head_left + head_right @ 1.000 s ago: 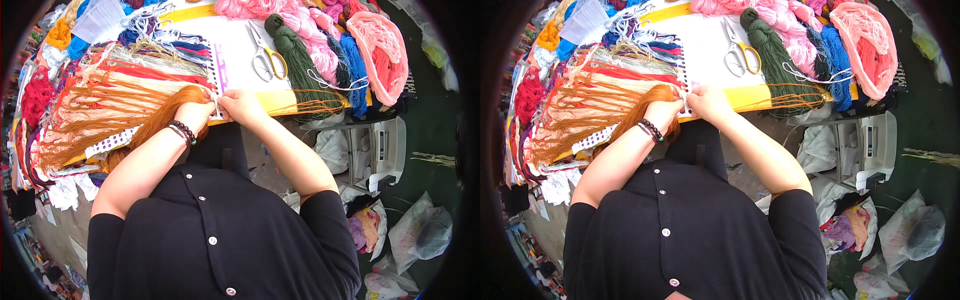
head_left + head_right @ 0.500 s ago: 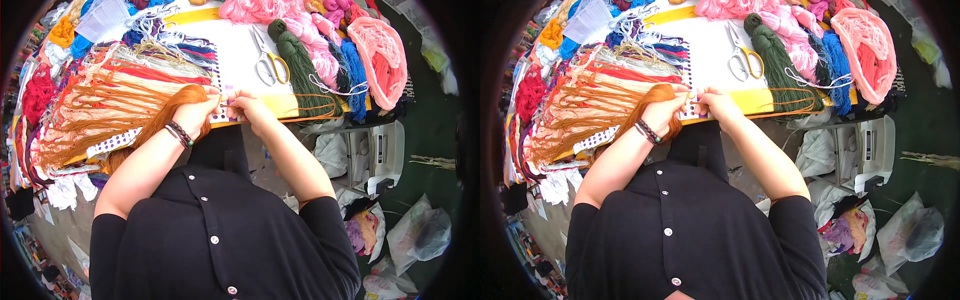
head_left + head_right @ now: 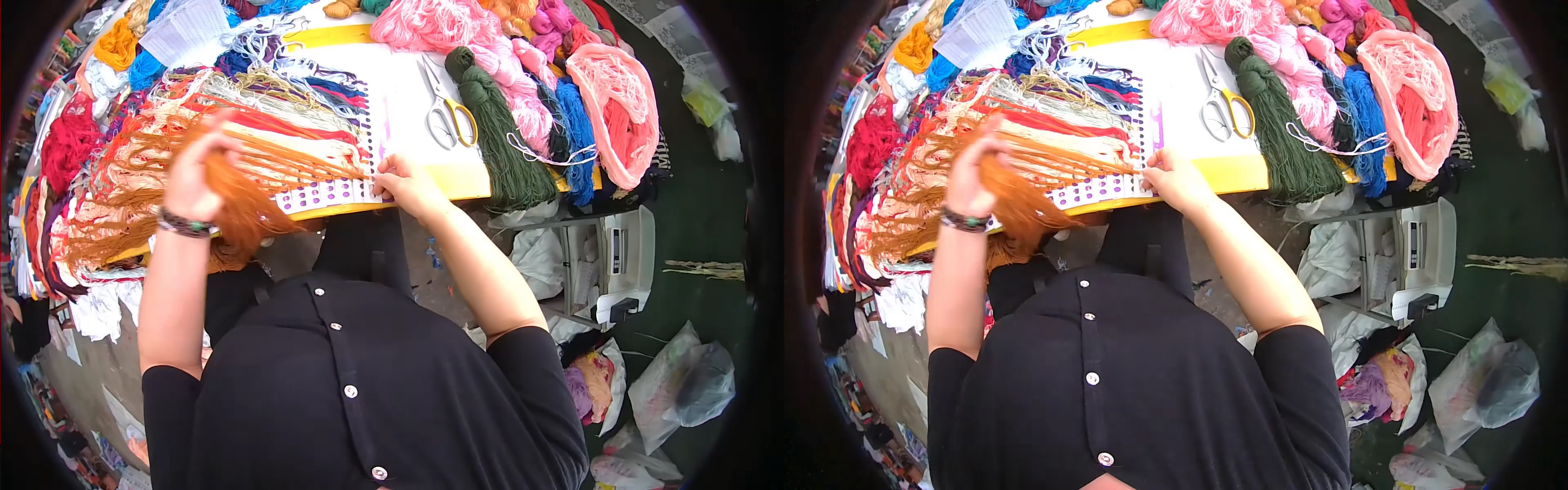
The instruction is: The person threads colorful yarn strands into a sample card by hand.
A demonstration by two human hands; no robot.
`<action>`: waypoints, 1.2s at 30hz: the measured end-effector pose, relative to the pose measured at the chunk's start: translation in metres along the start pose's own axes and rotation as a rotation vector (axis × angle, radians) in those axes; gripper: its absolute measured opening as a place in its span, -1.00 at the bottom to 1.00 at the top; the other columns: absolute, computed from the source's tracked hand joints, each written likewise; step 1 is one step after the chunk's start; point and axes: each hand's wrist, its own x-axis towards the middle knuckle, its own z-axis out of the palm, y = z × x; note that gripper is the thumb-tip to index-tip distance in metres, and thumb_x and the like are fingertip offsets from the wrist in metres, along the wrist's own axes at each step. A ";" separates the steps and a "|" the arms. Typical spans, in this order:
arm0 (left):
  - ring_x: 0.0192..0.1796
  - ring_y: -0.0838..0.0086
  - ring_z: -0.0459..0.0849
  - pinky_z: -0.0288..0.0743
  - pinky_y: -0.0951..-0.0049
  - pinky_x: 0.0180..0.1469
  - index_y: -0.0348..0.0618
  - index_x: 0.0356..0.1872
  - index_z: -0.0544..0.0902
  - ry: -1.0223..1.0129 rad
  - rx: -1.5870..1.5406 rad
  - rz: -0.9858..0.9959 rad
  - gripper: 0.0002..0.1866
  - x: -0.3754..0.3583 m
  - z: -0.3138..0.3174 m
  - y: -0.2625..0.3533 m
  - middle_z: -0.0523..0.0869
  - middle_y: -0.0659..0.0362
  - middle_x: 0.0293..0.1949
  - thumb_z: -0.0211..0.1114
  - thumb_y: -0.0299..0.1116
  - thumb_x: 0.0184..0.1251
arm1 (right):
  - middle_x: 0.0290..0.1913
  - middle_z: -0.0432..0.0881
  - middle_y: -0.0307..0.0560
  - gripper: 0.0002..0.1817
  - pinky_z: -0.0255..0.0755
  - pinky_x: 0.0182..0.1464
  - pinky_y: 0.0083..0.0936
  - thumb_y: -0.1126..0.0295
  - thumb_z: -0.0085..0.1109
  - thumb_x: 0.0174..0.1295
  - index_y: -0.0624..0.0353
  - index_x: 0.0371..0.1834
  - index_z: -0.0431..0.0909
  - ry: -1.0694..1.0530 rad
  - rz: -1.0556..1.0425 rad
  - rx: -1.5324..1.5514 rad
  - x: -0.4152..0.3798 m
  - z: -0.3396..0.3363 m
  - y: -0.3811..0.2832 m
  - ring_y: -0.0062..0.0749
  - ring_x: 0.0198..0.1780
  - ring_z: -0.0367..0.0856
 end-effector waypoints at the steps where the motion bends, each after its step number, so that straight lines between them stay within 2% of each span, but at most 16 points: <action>1: -0.40 0.57 0.53 0.40 0.57 -0.14 -0.38 0.17 0.38 0.028 0.071 0.099 -0.53 0.008 -0.027 0.011 0.62 0.22 -0.27 0.16 -0.45 0.22 | -0.44 0.58 -0.19 -0.84 0.37 -0.34 -0.63 0.41 0.07 0.20 0.19 -0.21 0.38 0.012 -0.011 -0.015 0.001 0.001 0.002 -0.61 -0.43 0.45; 3: -0.02 0.53 0.59 0.36 0.55 0.05 -0.35 0.20 0.35 0.134 -0.214 0.285 -0.53 0.020 -0.067 0.032 0.62 0.11 -0.01 0.14 -0.31 0.35 | -0.44 0.58 -0.17 -0.84 0.38 -0.34 -0.62 0.41 0.07 0.20 0.21 -0.21 0.39 0.023 -0.028 -0.037 0.002 0.003 0.004 -0.58 -0.43 0.46; 6: 0.13 0.37 0.52 0.40 0.41 0.17 -0.29 0.16 0.41 0.257 -0.392 0.165 -0.59 0.018 -0.122 0.046 0.46 0.04 0.20 0.09 -0.27 0.40 | -0.42 0.57 -0.15 -0.76 0.40 -0.32 -0.59 0.35 0.13 0.16 0.25 -0.19 0.40 0.130 -0.148 -0.323 0.003 0.005 0.009 -0.55 -0.45 0.46; 10: -0.35 0.60 0.58 0.45 0.66 -0.35 -0.34 -0.04 0.52 -0.152 -0.163 0.032 -0.70 -0.063 -0.060 0.035 0.63 0.12 -0.18 0.07 -0.34 0.33 | -0.38 0.53 -0.16 -0.64 0.45 -0.25 -0.53 0.42 0.30 -0.02 0.21 -0.16 0.40 0.093 -0.545 -0.529 -0.037 0.046 -0.054 -0.50 -0.37 0.50; 11: -0.47 0.62 0.55 0.39 0.67 -0.46 -0.39 -0.12 0.56 -0.174 -0.374 -0.319 -0.71 -0.089 -0.036 0.043 0.65 0.09 -0.36 0.04 -0.35 0.33 | -0.26 0.55 -0.07 -0.60 0.46 -0.16 -0.47 0.42 0.34 -0.08 0.22 -0.17 0.40 0.049 -0.642 -0.540 -0.059 0.066 -0.088 -0.39 -0.28 0.55; 13: -0.75 0.69 0.32 0.16 0.69 -0.67 -0.46 -0.16 0.60 -0.559 -0.135 -0.453 -0.72 -0.114 -0.024 0.044 0.57 0.17 -0.67 0.09 -0.39 0.29 | -0.11 0.55 0.14 -0.35 0.40 0.02 -0.25 0.33 0.37 -0.13 0.26 0.08 0.36 -0.169 -0.876 -0.475 -0.071 0.102 -0.120 0.01 -0.03 0.53; 16: -0.76 0.75 0.27 0.10 0.72 -0.70 -0.44 -0.13 0.60 -1.018 0.059 -0.591 -0.69 -0.128 -0.031 0.056 0.68 0.06 -0.55 0.12 -0.35 0.28 | 0.09 0.46 0.17 -0.16 0.31 0.17 -0.25 0.35 0.40 -0.14 0.25 0.28 0.20 -0.504 -1.095 -0.444 -0.075 0.151 -0.143 0.04 0.11 0.45; 19: -0.71 0.70 0.33 0.12 0.68 -0.67 -0.46 -0.15 0.58 -1.077 -0.002 -0.827 -0.71 -0.136 -0.065 0.068 0.61 0.12 -0.62 0.19 -0.36 0.27 | 0.14 0.45 -0.02 -0.24 0.38 0.09 -0.48 0.56 0.17 0.12 0.23 0.39 0.03 -1.052 -0.527 0.050 -0.074 0.175 -0.143 -0.32 0.18 0.42; 21: -0.69 0.67 0.37 0.19 0.63 -0.61 -0.40 -0.24 0.61 -0.874 0.091 -0.687 -0.77 -0.150 -0.088 0.078 0.57 0.18 -0.61 0.18 -0.39 0.23 | 0.05 0.48 -0.02 -0.17 0.43 -0.24 -0.65 0.41 0.25 0.09 0.28 0.40 0.00 -1.269 0.129 0.510 -0.067 0.169 -0.152 -0.48 -0.26 0.55; 23: -0.62 0.60 0.48 0.31 0.62 -0.54 -0.29 -0.38 0.62 -0.600 0.361 -0.353 -0.86 -0.163 -0.096 0.098 0.59 0.22 -0.56 0.26 -0.42 0.10 | -0.32 0.56 -0.02 -0.28 0.28 -0.57 -0.69 -0.01 -0.04 0.28 0.29 0.34 0.11 -1.252 0.176 0.678 -0.064 0.184 -0.158 -0.62 -0.62 0.39; 26: -0.51 0.58 0.57 0.41 0.54 -0.45 -0.26 -0.43 0.60 -0.260 0.698 0.423 -0.82 -0.171 -0.113 0.103 0.61 0.17 -0.56 0.40 -0.47 -0.08 | -0.75 0.37 -0.21 -0.45 0.06 -0.80 -0.70 -0.01 -0.24 0.37 0.28 0.09 0.38 -1.177 0.488 0.370 -0.073 0.226 -0.181 -0.66 -0.83 0.20; 28: -0.51 0.58 0.58 0.41 0.57 -0.46 -0.21 -0.43 0.61 -0.148 0.815 0.724 -0.84 -0.162 -0.128 0.093 0.62 0.19 -0.55 0.42 -0.46 -0.05 | -0.70 0.45 -0.15 -0.58 0.10 -0.78 -0.68 0.21 -0.08 0.34 0.39 0.02 0.44 -1.406 0.272 0.027 -0.090 0.240 -0.201 -0.64 -0.81 0.31; 31: -0.41 0.49 0.64 0.50 0.51 -0.32 -0.22 -0.35 0.62 -0.183 0.711 0.463 -0.85 -0.154 -0.157 0.063 0.66 0.15 -0.47 0.37 -0.50 0.02 | -0.56 0.56 -0.16 -0.31 0.28 -0.52 -0.75 0.17 0.06 0.29 0.43 0.33 0.10 -1.763 0.083 0.188 -0.109 0.242 -0.228 -0.66 -0.54 0.50; 32: -0.38 0.50 0.65 0.51 0.52 -0.29 -0.24 -0.34 0.62 -0.201 0.637 0.452 -0.84 -0.148 -0.168 0.044 0.67 0.15 -0.43 0.37 -0.50 0.02 | -0.40 0.59 -0.14 -0.18 0.36 -0.35 -0.71 0.16 0.08 0.28 0.35 0.43 -0.14 -1.684 0.059 0.079 -0.118 0.242 -0.240 -0.65 -0.39 0.51; 35: -0.26 0.42 0.66 0.51 0.43 -0.14 -0.28 -0.18 0.59 -0.144 0.386 0.380 -0.72 -0.124 -0.209 -0.021 0.69 0.12 -0.31 0.33 -0.44 0.06 | 0.01 0.49 0.03 -0.16 0.45 -0.22 -0.45 0.21 0.10 0.27 0.21 0.46 -0.22 -1.089 -1.044 -0.290 -0.124 0.250 -0.269 -0.43 -0.35 0.53; 36: -0.24 0.40 0.66 0.51 0.40 -0.13 -0.29 -0.19 0.59 -0.119 0.816 0.812 -0.74 -0.107 -0.213 -0.024 0.68 0.11 -0.29 0.30 -0.41 0.10 | 0.03 0.48 0.09 -0.14 0.46 -0.13 -0.35 0.25 0.20 0.19 0.25 0.43 -0.13 -0.978 -1.146 -0.285 -0.120 0.255 -0.273 -0.25 -0.24 0.57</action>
